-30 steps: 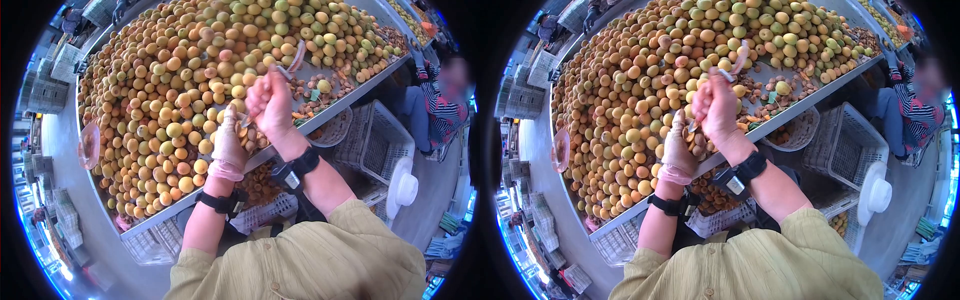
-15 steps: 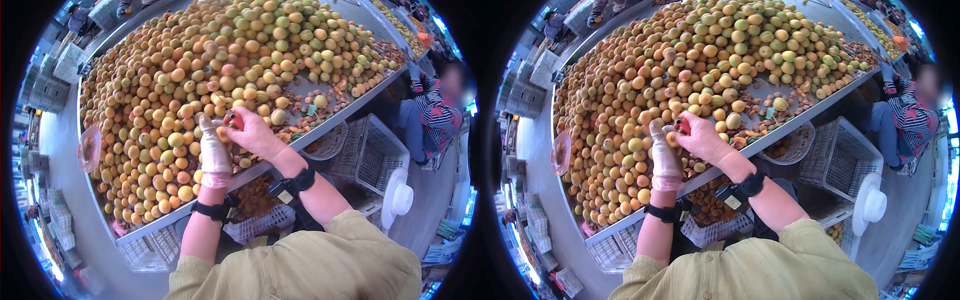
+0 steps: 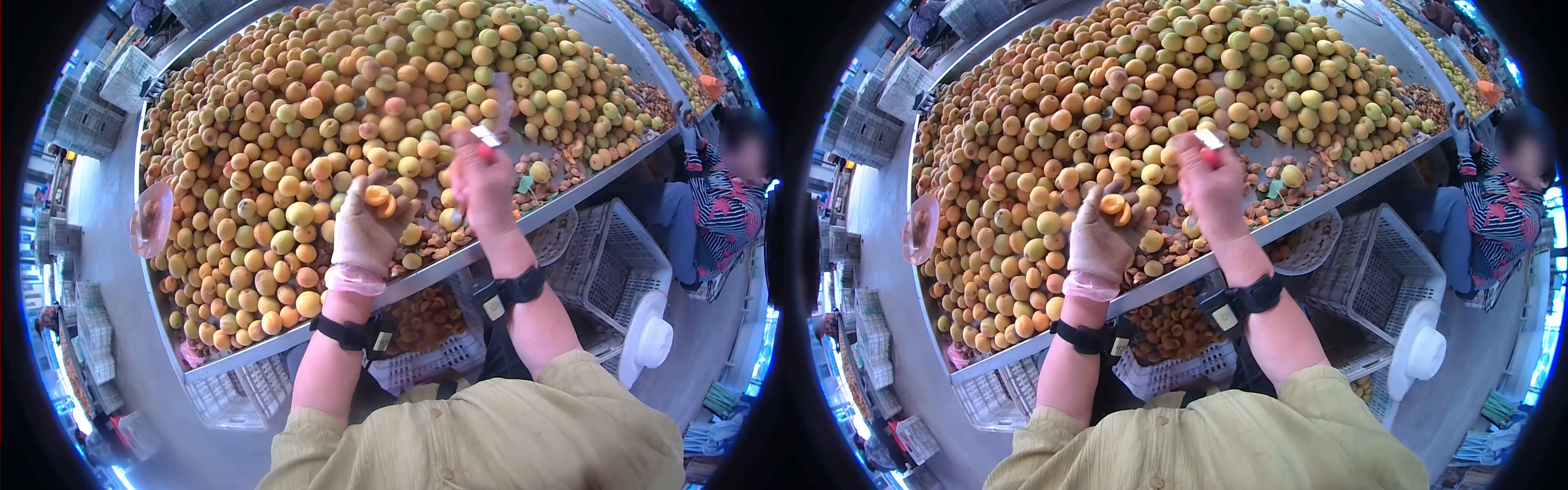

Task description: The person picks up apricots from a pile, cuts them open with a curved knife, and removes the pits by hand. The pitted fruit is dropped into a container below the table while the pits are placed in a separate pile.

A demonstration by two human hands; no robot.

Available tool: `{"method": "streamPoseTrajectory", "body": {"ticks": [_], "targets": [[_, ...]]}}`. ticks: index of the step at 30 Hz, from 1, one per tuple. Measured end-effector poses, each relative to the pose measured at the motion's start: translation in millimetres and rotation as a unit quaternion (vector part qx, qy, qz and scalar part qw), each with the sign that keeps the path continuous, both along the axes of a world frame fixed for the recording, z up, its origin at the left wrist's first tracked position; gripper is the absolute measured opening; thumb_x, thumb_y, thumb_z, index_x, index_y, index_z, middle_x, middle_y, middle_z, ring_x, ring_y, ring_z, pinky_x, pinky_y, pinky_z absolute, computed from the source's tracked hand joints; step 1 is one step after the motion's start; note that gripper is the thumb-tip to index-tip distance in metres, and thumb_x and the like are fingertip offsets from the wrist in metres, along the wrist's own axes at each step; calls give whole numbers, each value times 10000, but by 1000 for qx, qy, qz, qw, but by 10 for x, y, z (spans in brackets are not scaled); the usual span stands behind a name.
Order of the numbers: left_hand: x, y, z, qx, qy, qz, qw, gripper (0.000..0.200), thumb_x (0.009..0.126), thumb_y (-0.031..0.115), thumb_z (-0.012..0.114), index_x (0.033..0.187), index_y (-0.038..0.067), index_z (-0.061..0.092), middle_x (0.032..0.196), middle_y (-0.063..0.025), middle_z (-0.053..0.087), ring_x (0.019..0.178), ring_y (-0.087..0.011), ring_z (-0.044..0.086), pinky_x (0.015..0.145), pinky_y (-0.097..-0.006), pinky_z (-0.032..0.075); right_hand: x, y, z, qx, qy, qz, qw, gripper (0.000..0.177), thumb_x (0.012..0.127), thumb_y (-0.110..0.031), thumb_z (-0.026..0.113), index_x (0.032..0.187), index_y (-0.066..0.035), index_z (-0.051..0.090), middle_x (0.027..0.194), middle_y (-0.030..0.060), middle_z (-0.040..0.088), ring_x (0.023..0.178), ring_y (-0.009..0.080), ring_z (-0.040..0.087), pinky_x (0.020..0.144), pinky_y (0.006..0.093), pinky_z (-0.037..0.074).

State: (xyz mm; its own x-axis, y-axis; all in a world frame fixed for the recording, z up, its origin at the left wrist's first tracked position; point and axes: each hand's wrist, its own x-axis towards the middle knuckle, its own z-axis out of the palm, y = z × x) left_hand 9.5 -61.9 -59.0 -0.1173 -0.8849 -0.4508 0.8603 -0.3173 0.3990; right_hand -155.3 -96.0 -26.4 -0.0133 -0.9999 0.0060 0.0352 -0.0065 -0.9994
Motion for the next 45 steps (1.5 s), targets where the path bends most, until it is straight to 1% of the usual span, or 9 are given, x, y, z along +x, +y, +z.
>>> {"method": "streamPoseTrajectory", "body": {"ticks": [2, 10, 24, 31, 34, 36, 37, 41, 45], "targets": [[-7, 20, -11, -11, 130, -15, 991, 352, 965, 280, 498, 1177, 0, 489, 1006, -153, 583, 869, -279, 581, 945, -453, 453, -196, -91, 61, -36, -300, -104, 947, 204, 902, -258, 636, 823, -78, 580, 541, -56, 436, 415, 41, 391, 369, 208, 292], [-31, 28, -42, -23, 111, 19, 993, 296, 978, 206, 479, 1175, -15, 494, 1129, -177, 549, 1044, -304, 572, 967, -481, 467, 90, 88, -26, 10, 19, 94, 995, 173, 865, -145, 673, 974, -16, 632, 754, -17, 611, 627, 27, 521, 560, 177, 438], [191, 47, 48, -2, 74, 96, 993, 208, 929, 227, 551, 920, 19, 540, 909, -90, 564, 836, -228, 574, 791, -383, 548, -621, -249, 68, -29, -353, -218, 909, 199, 904, -265, 611, 789, -116, 547, 536, -60, 353, 415, 53, 323, 357, 233, 242], [371, 38, 51, 27, 15, 191, 981, 289, 934, 311, 563, 894, 24, 567, 893, -98, 584, 782, -222, 580, 784, -388, 548, -224, -47, -28, 82, 53, 57, 994, 202, 836, -197, 689, 911, -20, 628, 724, 54, 647, 522, 72, 541, 479, 214, 439], [681, -19, -478, -98, -290, 203, 930, 150, 893, 43, 579, 1033, -5, 556, 946, -60, 591, 848, -147, 580, 802, -257, 495, 18, 108, -89, 42, 257, 158, 953, 197, 788, -191, 697, 916, -46, 661, 793, 77, 686, 750, 184, 659, 697, 308, 519], [922, -47, -592, -114, -178, 205, 956, 215, 865, -59, 554, 1079, -49, 538, 972, -64, 586, 894, -124, 569, 795, -211, 473, 115, 180, -263, 1, 399, 214, 892, 212, 743, -213, 683, 910, -84, 670, 832, 109, 685, 772, 264, 669, 695, 352, 522], [791, 31, -423, -204, -558, 164, 788, 236, 877, -33, 552, 1110, -59, 529, 983, -71, 584, 892, -124, 569, 808, -226, 482, 137, 201, -180, -1, 433, 250, 866, 243, 722, -226, 666, 928, -96, 669, 861, 143, 673, 820, 325, 654, 724, 403, 519], [684, 51, -199, -95, -734, 117, 662, 342, 878, -58, 537, 1210, -112, 482, 956, -76, 595, 866, -108, 565, 795, -211, 482, 203, 307, -354, -42, 458, 260, 849, 220, 711, -178, 672, 922, -116, 669, 889, 114, 651, 857, 301, 647, 725, 411, 521], [795, -14, -347, -102, -492, 194, 843, 369, 893, -55, 542, 1251, -107, 472, 1075, -119, 571, 915, -131, 552, 833, -229, 493, 247, 365, -352, -52, 479, 252, 839, 231, 709, -126, 661, 937, -86, 645, 926, 127, 607, 848, 299, 638, 717, 402, 517]]}}
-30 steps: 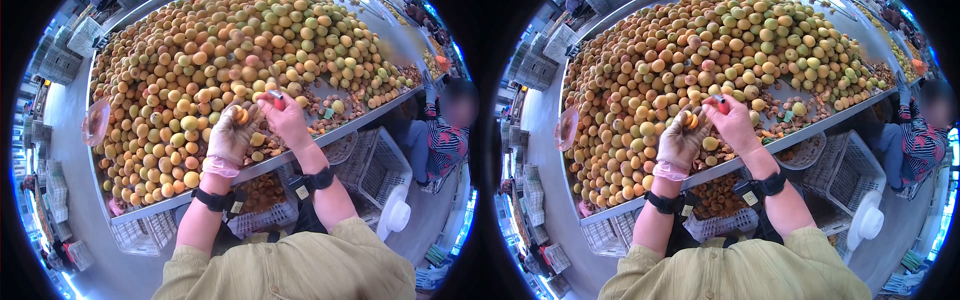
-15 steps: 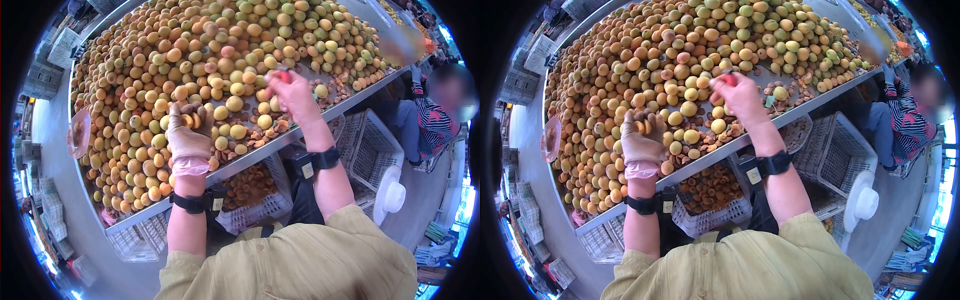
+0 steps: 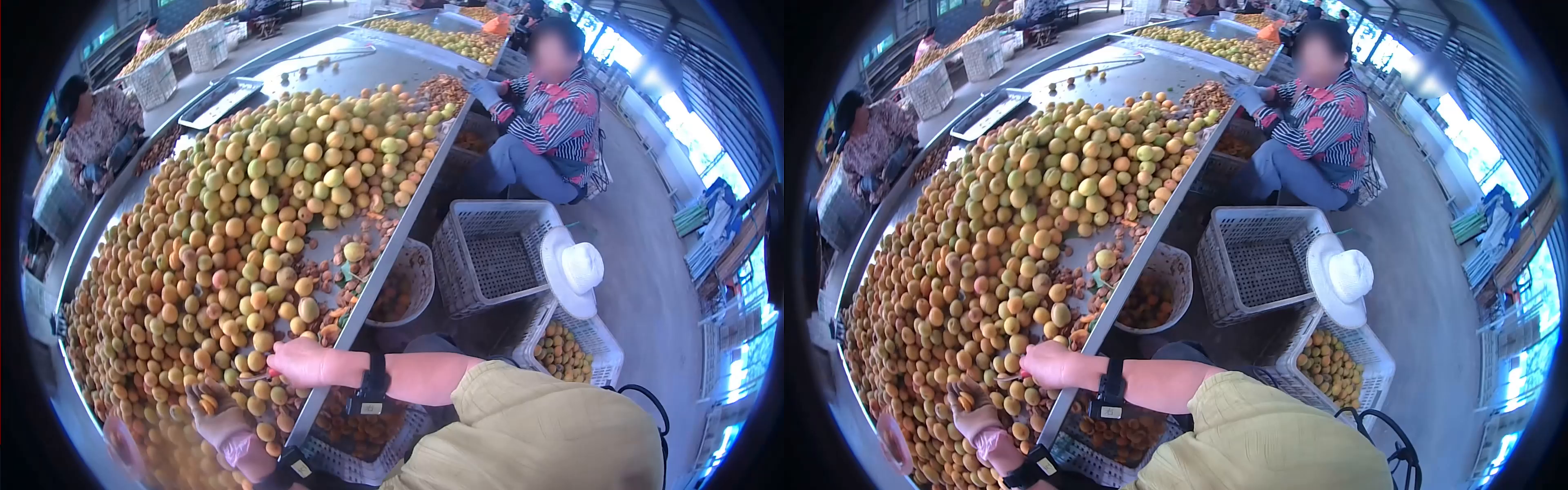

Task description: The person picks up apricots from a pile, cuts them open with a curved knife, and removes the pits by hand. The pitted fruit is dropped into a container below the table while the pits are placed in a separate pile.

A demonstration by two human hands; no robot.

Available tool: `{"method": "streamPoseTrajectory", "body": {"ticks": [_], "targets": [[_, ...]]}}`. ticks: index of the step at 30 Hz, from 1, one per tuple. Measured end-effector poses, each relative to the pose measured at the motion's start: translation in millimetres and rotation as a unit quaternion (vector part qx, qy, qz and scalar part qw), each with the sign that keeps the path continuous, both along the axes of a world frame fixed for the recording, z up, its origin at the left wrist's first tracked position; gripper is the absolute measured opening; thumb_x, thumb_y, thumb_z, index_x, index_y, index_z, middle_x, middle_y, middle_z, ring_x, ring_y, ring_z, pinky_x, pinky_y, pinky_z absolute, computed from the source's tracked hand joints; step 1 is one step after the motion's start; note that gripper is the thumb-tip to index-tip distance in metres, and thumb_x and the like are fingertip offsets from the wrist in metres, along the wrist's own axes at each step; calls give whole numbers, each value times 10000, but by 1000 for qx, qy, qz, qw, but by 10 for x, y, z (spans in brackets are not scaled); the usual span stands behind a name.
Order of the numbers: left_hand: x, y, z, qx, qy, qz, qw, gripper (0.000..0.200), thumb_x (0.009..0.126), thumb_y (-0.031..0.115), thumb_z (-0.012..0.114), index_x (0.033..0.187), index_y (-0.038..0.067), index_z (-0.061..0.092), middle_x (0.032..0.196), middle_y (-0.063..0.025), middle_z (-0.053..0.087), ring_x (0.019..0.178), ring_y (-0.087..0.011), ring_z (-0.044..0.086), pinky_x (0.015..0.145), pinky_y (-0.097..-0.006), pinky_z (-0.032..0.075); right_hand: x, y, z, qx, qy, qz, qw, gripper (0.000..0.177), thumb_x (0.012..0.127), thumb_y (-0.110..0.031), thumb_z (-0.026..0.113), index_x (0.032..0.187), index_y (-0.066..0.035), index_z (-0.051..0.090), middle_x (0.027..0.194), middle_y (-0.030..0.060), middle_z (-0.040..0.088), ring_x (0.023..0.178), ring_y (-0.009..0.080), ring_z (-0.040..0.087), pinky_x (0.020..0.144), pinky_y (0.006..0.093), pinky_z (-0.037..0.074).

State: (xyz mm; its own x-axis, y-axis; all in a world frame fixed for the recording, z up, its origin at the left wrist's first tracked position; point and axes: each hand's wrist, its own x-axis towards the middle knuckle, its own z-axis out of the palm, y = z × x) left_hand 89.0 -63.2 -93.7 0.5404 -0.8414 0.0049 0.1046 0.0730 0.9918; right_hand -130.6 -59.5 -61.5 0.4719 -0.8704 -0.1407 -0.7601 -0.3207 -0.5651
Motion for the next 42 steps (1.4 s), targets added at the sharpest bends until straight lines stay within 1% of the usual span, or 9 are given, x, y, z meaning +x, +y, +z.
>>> {"method": "streamPoseTrajectory", "body": {"ticks": [3, 10, 14, 20, 21, 31, 34, 37, 42], "targets": [[23, -61, 134, -29, 405, 60, 912, 352, 953, 44, 480, 1275, -94, 450, 1220, -149, 488, 1068, -225, 514, 927, -320, 534, -59, -51, 58, 46, 16, 0, 999, 253, 706, -131, 666, 942, -53, 620, 945, 142, 598, 848, 308, 630, 723, 404, 511], [-615, 139, 554, 132, 333, -120, 926, 256, 951, 210, 533, 1178, 103, 579, 977, -2, 616, 846, -120, 581, 703, -221, 516, -229, -206, 328, 15, -291, -205, 934, 551, 686, -248, 768, 1103, 30, 539, 949, 168, 616, 905, 295, 618, 826, 358, 494], [-717, 222, 306, 127, 287, -304, 899, 437, 937, 432, 528, 1260, 138, 528, 1129, -3, 567, 922, -132, 561, 736, -256, 480, -77, -133, 292, -23, -367, -204, 907, 531, 697, -199, 782, 1115, 5, 525, 962, 141, 577, 875, 257, 605, 776, 329, 497], [-887, 243, 256, 114, 324, -254, 904, 489, 916, 446, 548, 1261, 103, 506, 1153, -77, 576, 983, -165, 566, 725, -276, 499, 62, 10, 276, -61, -365, -194, 909, 404, 682, -101, 742, 1020, -32, 531, 900, 104, 537, 810, 291, 604, 702, 375, 488], [-1078, 360, 871, 156, 362, -305, 867, 527, 980, 314, 461, 1445, 130, 294, 1402, -94, 392, 1297, -159, 343, 1146, -379, 194, 72, 9, 248, -69, -354, -187, 914, 400, 686, -95, 734, 1025, -36, 531, 906, 107, 539, 817, 291, 603, 708, 376, 487], [-800, 240, 416, 177, 395, -211, 876, 475, 967, 305, 445, 1354, 32, 408, 1399, -109, 409, 1313, -201, 348, 1077, -417, 284, 9, -98, 103, 106, -503, -235, 825, 284, 842, -226, 627, 964, 14, 538, 829, 122, 622, 782, 216, 611, 726, 323, 477], [-906, 255, 485, 116, 352, -257, 893, 393, 898, 402, 578, 1110, 71, 593, 964, -49, 638, 806, -136, 588, 682, -288, 521, 33, -128, 51, 106, -547, -245, 793, 227, 911, -224, 550, 909, 3, 535, 760, 73, 590, 655, 148, 551, 617, 305, 462], [-1029, 261, 530, 119, 316, -187, 923, 401, 899, 401, 579, 1135, 77, 587, 965, -57, 642, 737, -124, 575, 592, -261, 493, -128, -131, 274, 255, -638, -249, 682, 182, 952, -233, 497, 963, -51, 493, 754, 22, 544, 487, 61, 473, 422, 208, 376], [-927, 261, 423, 120, 345, -184, 913, 385, 876, 402, 627, 1075, 74, 585, 933, -69, 637, 685, -135, 552, 566, -262, 488, -344, -311, 315, 225, -707, -320, 589, 269, 1004, -320, 399, 1007, -66, 488, 722, 5, 545, 544, 91, 520, 490, 230, 453]]}}
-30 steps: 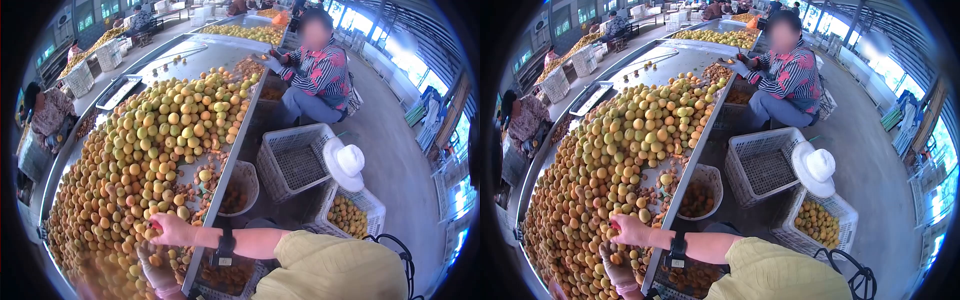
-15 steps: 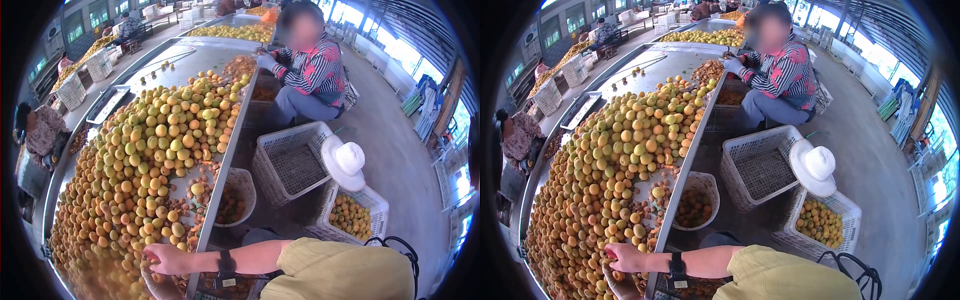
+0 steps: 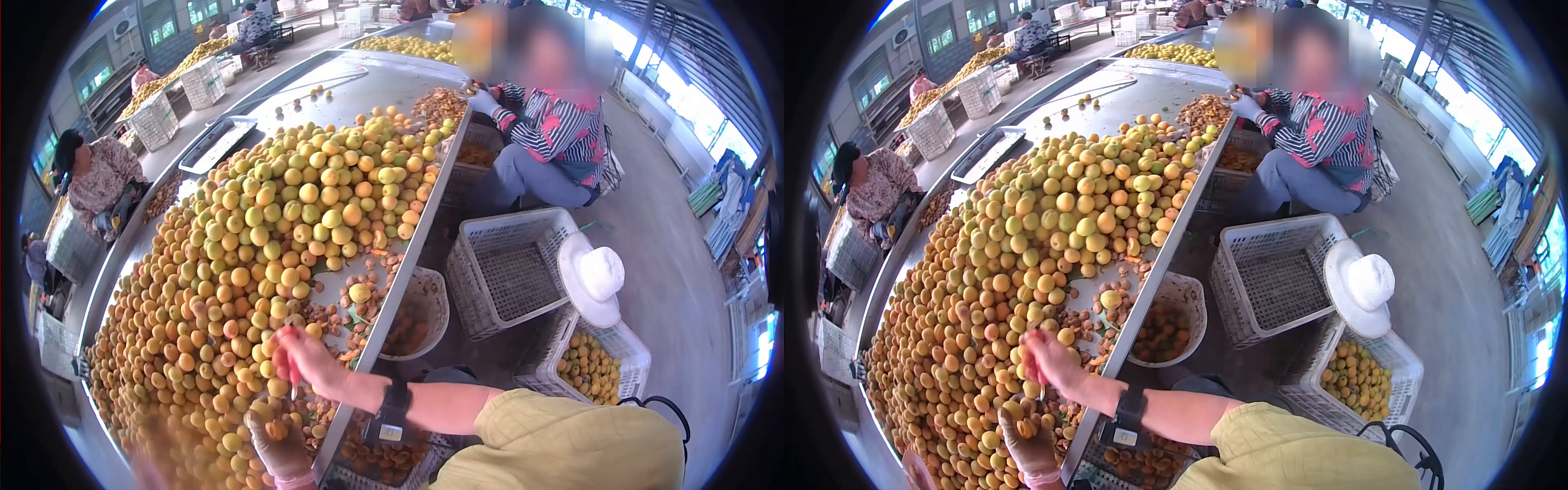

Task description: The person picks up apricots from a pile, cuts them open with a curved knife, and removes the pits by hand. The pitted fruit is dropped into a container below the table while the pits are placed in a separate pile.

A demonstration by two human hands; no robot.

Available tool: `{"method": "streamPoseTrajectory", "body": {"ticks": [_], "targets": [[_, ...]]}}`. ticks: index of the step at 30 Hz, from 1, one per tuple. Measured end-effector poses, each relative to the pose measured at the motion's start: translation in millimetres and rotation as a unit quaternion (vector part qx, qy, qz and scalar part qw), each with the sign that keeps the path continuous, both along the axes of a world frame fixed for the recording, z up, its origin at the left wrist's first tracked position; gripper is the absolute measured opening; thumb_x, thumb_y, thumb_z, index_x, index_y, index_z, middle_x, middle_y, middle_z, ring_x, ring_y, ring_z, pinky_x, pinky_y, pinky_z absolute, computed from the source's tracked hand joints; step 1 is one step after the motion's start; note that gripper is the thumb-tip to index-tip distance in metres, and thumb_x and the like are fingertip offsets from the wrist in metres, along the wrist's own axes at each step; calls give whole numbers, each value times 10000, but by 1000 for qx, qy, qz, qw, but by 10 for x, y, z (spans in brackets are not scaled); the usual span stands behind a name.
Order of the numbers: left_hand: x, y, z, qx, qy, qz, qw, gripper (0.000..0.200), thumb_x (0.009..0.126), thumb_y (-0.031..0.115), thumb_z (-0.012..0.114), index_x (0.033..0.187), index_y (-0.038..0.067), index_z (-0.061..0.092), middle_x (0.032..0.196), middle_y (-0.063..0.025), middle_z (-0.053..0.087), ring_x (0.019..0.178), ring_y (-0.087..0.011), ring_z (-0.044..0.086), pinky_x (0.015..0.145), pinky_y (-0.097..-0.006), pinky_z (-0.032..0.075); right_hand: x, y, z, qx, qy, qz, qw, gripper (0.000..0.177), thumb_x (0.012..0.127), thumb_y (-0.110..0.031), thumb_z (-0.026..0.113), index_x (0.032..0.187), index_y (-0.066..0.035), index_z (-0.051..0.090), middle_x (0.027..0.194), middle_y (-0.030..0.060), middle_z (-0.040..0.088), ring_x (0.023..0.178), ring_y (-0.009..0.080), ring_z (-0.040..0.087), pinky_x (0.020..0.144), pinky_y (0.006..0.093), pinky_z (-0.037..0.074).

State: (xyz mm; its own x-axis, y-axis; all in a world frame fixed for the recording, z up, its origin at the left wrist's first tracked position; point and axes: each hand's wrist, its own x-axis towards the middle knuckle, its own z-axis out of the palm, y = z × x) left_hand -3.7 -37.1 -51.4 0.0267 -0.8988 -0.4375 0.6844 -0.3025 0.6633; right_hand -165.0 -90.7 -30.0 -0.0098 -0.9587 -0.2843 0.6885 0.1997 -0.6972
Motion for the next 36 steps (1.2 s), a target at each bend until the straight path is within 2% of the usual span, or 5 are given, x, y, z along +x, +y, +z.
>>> {"method": "streamPoseTrajectory", "body": {"ticks": [19, 25, 28, 34, 36], "targets": [[-87, 70, 19, 29, 22, -63, 997, 486, 890, 495, 578, 1173, 102, 538, 793, -6, 571, 648, -106, 504, 565, -232, 423, -875, -256, 417, -130, 0, -320, 939, 224, 953, -349, 538, 970, -136, 468, 617, -46, 427, 513, 66, 426, 452, 216, 360], [-112, 174, -98, -9, 12, -75, 997, 365, 926, 337, 562, 1174, 70, 564, 1098, -31, 590, 1038, -119, 534, 905, -318, 435, -934, -332, 187, -164, -11, -291, 943, 331, 914, -477, 552, 790, -190, 441, 591, -57, 396, 502, 55, 384, 428, 211, 315], [-66, 144, -88, -11, -21, -79, 997, 341, 899, 345, 608, 1121, 86, 588, 1026, -32, 626, 933, -144, 581, 856, -315, 472, -892, -368, 61, -145, 15, -266, 953, 179, 943, -323, 547, 922, -151, 504, 605, -51, 416, 505, 55, 393, 419, 210, 306], [-98, 134, -111, -57, -56, -79, 994, 358, 917, 342, 575, 1153, 73, 581, 1044, -23, 612, 955, -135, 571, 832, -313, 477, -895, -396, 87, -116, 3, -256, 960, 321, 918, -404, 571, 730, -188, 426, 560, -72, 386, 461, 33, 358, 394, 194, 275], [-118, 160, 43, 4, 35, -79, 996, 378, 901, 378, 597, 1166, 109, 594, 1055, -20, 648, 909, -158, 611, 771, -309, 491, -931, -364, 124, -126, -35, -255, 958, 282, 924, -444, 538, 911, -162, 549, 596, -66, 419, 501, 36, 374, 429, 195, 286]]}}
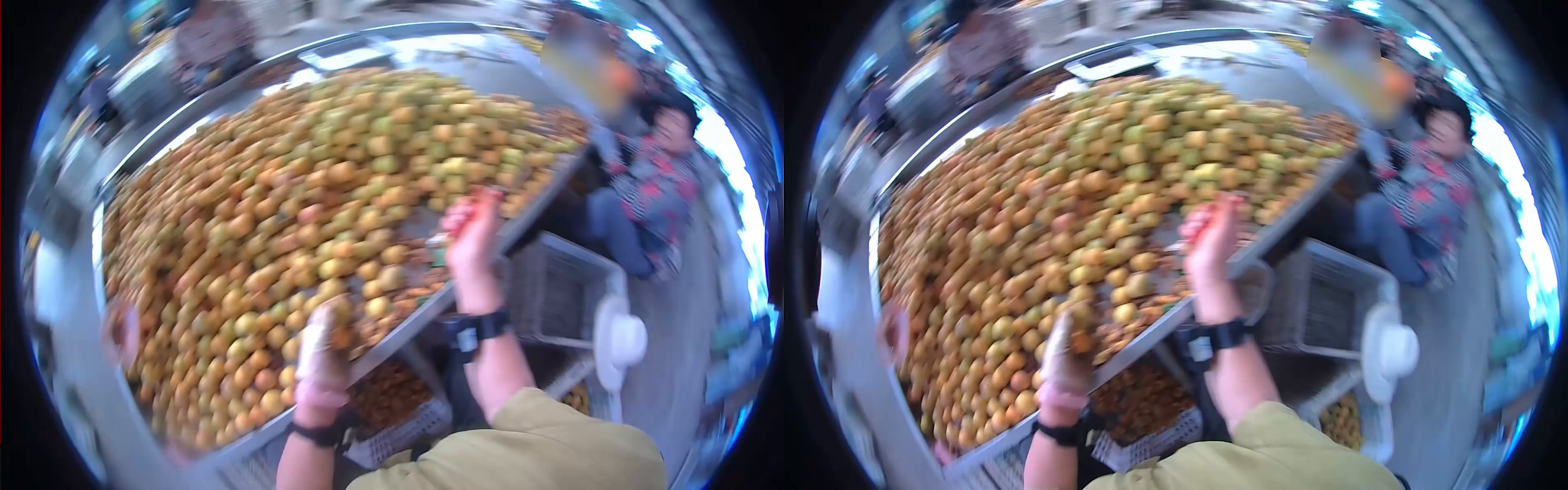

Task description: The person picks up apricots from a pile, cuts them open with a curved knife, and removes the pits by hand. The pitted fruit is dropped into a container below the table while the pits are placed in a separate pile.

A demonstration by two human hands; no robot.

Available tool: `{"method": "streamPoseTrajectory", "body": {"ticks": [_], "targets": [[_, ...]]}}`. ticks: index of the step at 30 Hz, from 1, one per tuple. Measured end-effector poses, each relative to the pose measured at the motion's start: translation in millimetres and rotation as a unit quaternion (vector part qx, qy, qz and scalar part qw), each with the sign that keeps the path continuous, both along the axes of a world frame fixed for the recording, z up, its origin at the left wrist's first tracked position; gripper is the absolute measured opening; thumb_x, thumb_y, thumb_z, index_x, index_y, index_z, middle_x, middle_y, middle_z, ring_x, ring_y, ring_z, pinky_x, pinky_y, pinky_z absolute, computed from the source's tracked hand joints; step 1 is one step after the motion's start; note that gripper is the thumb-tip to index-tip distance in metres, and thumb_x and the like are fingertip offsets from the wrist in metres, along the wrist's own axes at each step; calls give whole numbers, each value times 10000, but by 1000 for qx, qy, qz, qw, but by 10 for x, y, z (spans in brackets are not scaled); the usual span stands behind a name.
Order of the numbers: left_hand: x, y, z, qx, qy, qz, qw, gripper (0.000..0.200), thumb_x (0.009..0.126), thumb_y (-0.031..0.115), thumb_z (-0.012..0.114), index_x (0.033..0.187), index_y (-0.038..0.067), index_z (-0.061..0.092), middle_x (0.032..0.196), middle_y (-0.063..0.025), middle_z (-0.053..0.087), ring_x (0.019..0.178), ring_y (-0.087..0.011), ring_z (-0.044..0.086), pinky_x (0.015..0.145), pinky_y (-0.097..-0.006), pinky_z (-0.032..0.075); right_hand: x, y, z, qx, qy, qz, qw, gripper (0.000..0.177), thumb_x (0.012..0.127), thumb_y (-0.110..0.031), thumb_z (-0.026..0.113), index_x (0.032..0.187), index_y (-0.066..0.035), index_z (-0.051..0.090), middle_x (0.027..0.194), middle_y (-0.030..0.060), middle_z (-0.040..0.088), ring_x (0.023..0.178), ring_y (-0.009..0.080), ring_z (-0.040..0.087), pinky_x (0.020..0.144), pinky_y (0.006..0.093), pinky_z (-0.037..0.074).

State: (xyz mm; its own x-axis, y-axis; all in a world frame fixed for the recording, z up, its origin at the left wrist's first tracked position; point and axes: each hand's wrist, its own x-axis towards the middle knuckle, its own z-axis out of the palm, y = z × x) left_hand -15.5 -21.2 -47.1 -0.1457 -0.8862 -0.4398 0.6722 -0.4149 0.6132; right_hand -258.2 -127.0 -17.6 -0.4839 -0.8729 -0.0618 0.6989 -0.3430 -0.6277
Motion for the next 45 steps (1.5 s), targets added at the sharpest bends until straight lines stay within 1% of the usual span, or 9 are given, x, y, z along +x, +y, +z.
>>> {"method": "streamPoseTrajectory", "body": {"ticks": [2, 5, 12, 17, 27, 34, 36, 40, 45], "targets": [[-34, -9, 81, 63, -29, 10, 998, 423, 870, 503, 601, 1085, 138, 601, 915, -3, 639, 814, -145, 603, 701, -279, 485, 5, 33, 159, 13, 5, -71, 997, 329, 954, -458, 474, 958, -133, 526, 601, -16, 427, 517, 93, 406, 446, 243, 322], [-102, -15, 206, 57, -49, 19, 997, 504, 903, 484, 566, 1171, 58, 551, 835, -12, 563, 725, -94, 523, 614, -195, 437, -62, 141, 448, -38, 65, -90, 993, 347, 985, -436, 413, 1032, -104, 501, 676, 3, 450, 573, 114, 428, 490, 255, 350], [-89, -12, 123, 45, 7, 51, 998, 319, 895, 313, 630, 1090, 69, 566, 884, -40, 573, 769, -130, 537, 694, -237, 464, -250, 301, 972, -110, 81, -110, 984, 361, 971, -462, 435, 1055, -121, 517, 705, -12, 420, 613, 118, 418, 534, 265, 352], [-123, -28, 181, 83, -6, 66, 994, 336, 871, 372, 659, 1045, 91, 599, 858, -36, 601, 723, -144, 566, 649, -274, 491, -257, 305, 1141, -171, 73, -116, 976, 360, 973, -457, 434, 1061, -118, 516, 737, -16, 404, 618, 117, 392, 538, 265, 335], [-251, 20, 261, -40, -194, -23, 980, 585, 853, 477, 629, 1244, 63, 494, 910, -21, 511, 794, -118, 504, 697, -229, 441, -341, 377, 1186, -170, 95, -118, 974, 353, 964, -454, 458, 1079, -123, 504, 713, -18, 414, 587, 101, 404, 514, 255, 337], [-147, 0, 35, 45, -77, -7, 996, 589, 855, 487, 631, 1258, 80, 493, 948, -19, 526, 781, -124, 512, 676, -223, 457, -281, 347, 1128, -163, 79, -122, 976, 342, 973, -454, 436, 1080, -139, 514, 691, -42, 407, 555, 83, 389, 481, 227, 325], [-203, -7, 169, 83, -26, 40, 995, 425, 874, 413, 644, 1130, 80, 572, 927, -19, 570, 791, -114, 522, 805, -269, 470, -142, 230, 952, -105, 87, -97, 986, 363, 968, -480, 432, 1045, -135, 514, 643, -46, 398, 498, 69, 369, 424, 227, 296], [-101, 0, 131, 1, -44, -8, 999, 320, 894, 315, 641, 1114, 89, 583, 935, -30, 580, 817, -128, 534, 869, -309, 462, 177, -1, 272, 12, 109, 47, 993, 238, 905, -340, 621, 971, -137, 517, 571, -56, 417, 418, 25, 373, 341, 181, 271], [114, -41, -243, -52, -24, -12, 998, 300, 927, 191, 596, 1201, 82, 536, 958, -25, 547, 796, -99, 499, 867, -294, 463, 15, -11, 377, 17, 42, -42, 998, 214, 908, -307, 625, 906, -142, 488, 561, -57, 390, 411, 37, 366, 344, 183, 261]]}}
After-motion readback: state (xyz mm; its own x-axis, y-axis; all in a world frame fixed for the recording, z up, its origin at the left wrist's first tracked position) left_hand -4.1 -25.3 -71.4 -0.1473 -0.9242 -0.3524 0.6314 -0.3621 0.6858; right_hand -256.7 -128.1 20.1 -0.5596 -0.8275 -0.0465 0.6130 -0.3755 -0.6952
